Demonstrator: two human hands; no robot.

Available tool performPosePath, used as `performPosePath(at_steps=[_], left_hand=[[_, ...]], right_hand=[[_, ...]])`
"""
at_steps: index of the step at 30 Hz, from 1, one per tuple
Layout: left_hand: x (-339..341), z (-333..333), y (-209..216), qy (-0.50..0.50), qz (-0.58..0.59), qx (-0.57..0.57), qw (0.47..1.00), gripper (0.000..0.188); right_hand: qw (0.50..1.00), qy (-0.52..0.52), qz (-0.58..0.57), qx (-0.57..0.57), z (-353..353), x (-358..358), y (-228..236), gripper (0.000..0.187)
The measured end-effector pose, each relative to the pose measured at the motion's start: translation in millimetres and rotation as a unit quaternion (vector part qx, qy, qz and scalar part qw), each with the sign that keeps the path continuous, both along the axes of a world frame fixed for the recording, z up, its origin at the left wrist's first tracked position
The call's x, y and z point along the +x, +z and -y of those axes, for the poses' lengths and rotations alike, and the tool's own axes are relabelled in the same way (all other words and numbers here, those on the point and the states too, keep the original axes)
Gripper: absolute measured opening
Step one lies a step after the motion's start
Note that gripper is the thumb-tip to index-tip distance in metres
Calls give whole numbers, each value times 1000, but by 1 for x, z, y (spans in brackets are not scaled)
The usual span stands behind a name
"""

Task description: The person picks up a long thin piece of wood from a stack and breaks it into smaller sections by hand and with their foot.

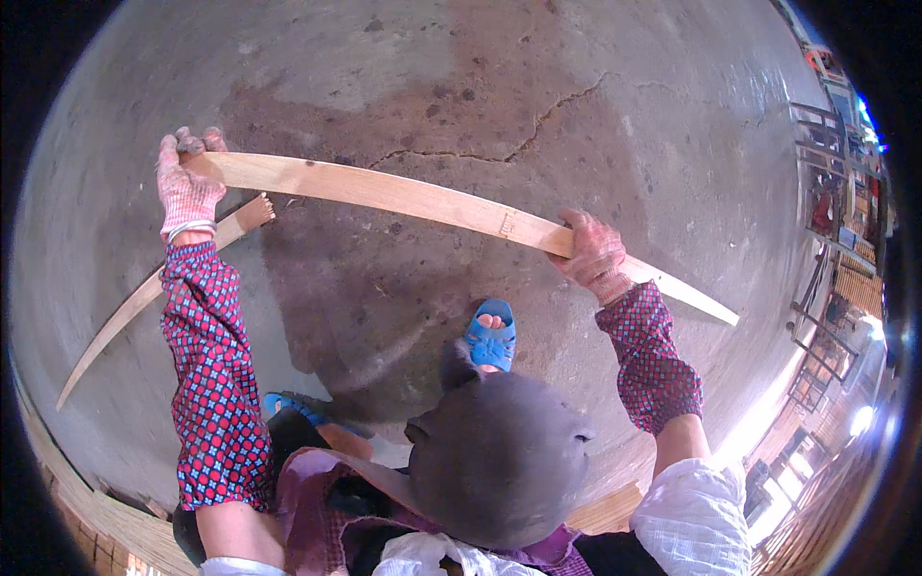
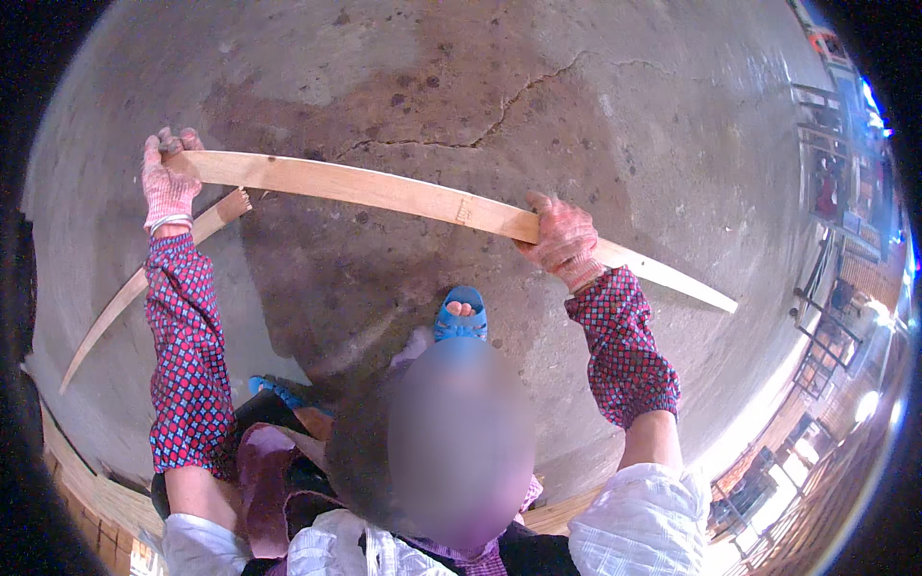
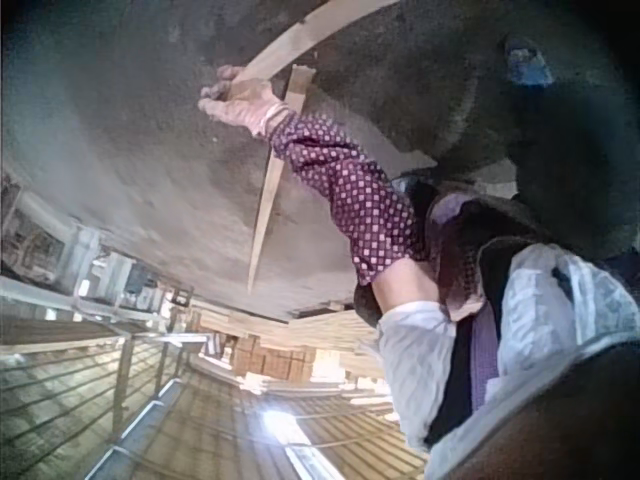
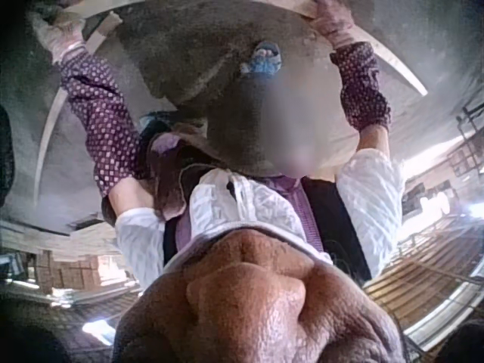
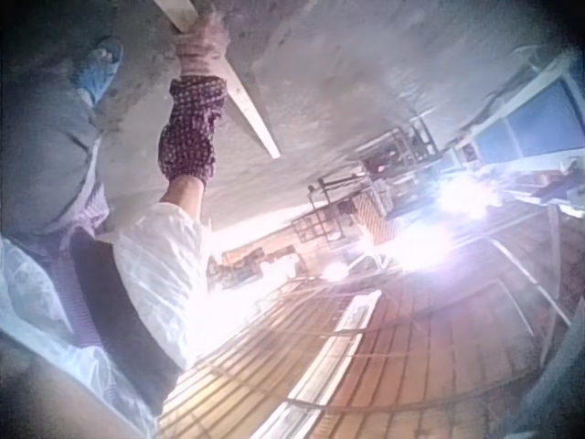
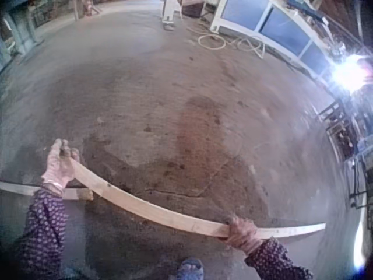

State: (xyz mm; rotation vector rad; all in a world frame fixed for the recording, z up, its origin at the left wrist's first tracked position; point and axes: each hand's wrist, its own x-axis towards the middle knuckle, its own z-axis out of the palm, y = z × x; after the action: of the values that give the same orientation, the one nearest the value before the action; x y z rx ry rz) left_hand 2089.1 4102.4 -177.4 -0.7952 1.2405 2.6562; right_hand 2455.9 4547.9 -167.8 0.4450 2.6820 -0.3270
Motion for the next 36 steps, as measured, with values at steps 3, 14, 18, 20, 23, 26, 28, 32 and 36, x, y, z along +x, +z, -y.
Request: performPosePath(at_steps=[3,14,18,20,23,26,28,32,36], left_hand=[[11,-7,19,9,26,-53,998,29],[97,-142,165,-192,-341,32,919,29],[65,-158,150,-328,-467,114,813,46],[68,-166,131,-379,-374,74,843,32],[91,-171,95,-461,-332,22,823,37],[100,-173,76,-506,-238,5,829,42],[102,-174,66,-526,-169,9,834,44],[111,-162,35,-473,-34,-32,880,46],[103,-139,-9,-347,58,-186,917,58]], right_hand=[[998,29,-54,-34,25,-15,9,70],[976,166,-132,49,51,-53,-60,94],[992,61,-112,-17,51,-52,-73,83],[991,42,-117,-52,54,-55,-64,52],[980,66,-60,-175,69,-50,-37,28],[938,-5,66,-340,97,-25,-11,24],[863,-63,130,-484,101,1,-13,39],[708,-108,248,-652,99,11,8,61],[706,-110,247,-654,91,-7,40,58]])
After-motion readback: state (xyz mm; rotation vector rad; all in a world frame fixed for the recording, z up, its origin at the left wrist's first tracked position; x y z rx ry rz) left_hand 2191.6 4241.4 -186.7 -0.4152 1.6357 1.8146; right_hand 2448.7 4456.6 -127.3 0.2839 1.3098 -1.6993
